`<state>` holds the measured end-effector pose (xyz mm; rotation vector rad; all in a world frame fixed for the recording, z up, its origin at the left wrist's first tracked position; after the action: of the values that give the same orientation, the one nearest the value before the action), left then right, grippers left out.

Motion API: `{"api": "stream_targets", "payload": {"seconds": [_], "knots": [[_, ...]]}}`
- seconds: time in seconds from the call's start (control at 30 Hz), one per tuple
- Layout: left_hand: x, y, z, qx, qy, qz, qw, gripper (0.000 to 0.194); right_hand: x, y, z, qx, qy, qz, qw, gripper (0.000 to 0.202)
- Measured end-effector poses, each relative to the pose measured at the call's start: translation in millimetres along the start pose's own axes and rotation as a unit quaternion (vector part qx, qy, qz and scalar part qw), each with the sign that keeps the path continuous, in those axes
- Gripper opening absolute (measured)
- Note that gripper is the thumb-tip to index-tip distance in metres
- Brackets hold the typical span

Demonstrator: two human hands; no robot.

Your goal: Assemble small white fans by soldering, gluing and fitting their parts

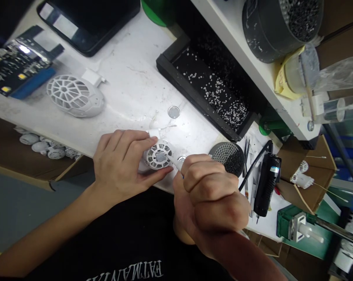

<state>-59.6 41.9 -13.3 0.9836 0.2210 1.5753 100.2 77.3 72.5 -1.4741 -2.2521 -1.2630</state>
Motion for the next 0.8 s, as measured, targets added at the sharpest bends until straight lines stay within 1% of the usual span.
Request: {"api": "stream_targets", "payload": {"seconds": [0.03, 0.1, 0.13, 0.17, 0.27, 0.3, 0.33, 0.43, 0.57, 0.7, 0.77, 0.8], "knots": [[0.0, -0.1, -0.1, 0.001, 0.0, 0.0, 1.0, 0.056, 1.3, 1.5, -1.0, 0.054, 0.036, 0.019, 0.998, 0.035], [-0.1, -0.1, -0.1, 0.002, 0.0, 0.001, 1.0, 0.056, 3.7, -0.8, 1.1, 0.113, 0.063, 0.027, 0.991, 0.036], [-0.1, -0.2, -0.1, 0.002, 0.0, 0.0, 1.0, 0.056, 4.7, -3.9, 3.1, 0.112, 0.057, 0.027, 0.992, 0.037], [-0.1, 0.0, -0.1, 0.003, 0.001, 0.0, 1.0, 0.055, 5.1, -6.3, 4.5, 0.108, 0.051, 0.041, 0.992, 0.039], [-0.1, 0.2, -0.1, 0.003, 0.002, -0.001, 1.0, 0.056, 3.0, -8.7, 3.7, 0.092, 0.049, 0.145, 0.984, 0.043], [-0.1, 0.2, -0.1, 0.003, 0.001, 0.0, 1.0, 0.056, 2.3, -10.2, 3.0, 0.087, 0.044, 0.166, 0.981, 0.043], [-0.2, 0.3, -0.1, 0.002, 0.0, 0.001, 1.0, 0.056, 2.3, -12.2, 2.5, 0.083, 0.036, 0.174, 0.981, 0.043], [-0.4, -0.1, -0.2, 0.0, 0.0, 0.001, 1.0, 0.053, 4.3, -16.1, 0.9, 0.086, 0.03, 0.173, 0.981, 0.043], [-0.9, -0.4, -0.2, -0.002, 0.003, -0.001, 1.0, 0.056, 5.8, -16.1, 1.5, 0.045, 0.029, 0.201, 0.978, 0.044], [-0.7, 0.1, 0.0, 0.001, 0.005, 0.002, 1.0, 0.056, 1.5, -15.5, 1.0, 0.029, 0.028, 0.205, 0.978, 0.045], [-0.3, 0.0, 0.0, 0.0, 0.003, 0.002, 1.0, 0.057, -2.5, -12.1, -1.4, 0.023, 0.021, 0.188, 0.982, 0.042], [-0.1, 0.0, 0.0, -0.001, 0.001, 0.005, 1.0, 0.058, -3.8, -11.8, -2.2, 0.006, 0.003, 0.153, 0.988, 0.041]]}}
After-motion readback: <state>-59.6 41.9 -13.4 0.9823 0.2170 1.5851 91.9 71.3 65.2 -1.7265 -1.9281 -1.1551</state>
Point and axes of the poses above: each hand's wrist, its own x-axis towards the middle knuckle, its own y-axis out of the back of the hand, z = x × y, the point moved 5 cm from there along x, towards the middle knuckle, and after that the axes turned 10 degrees about -x, right-handed, at the moved point
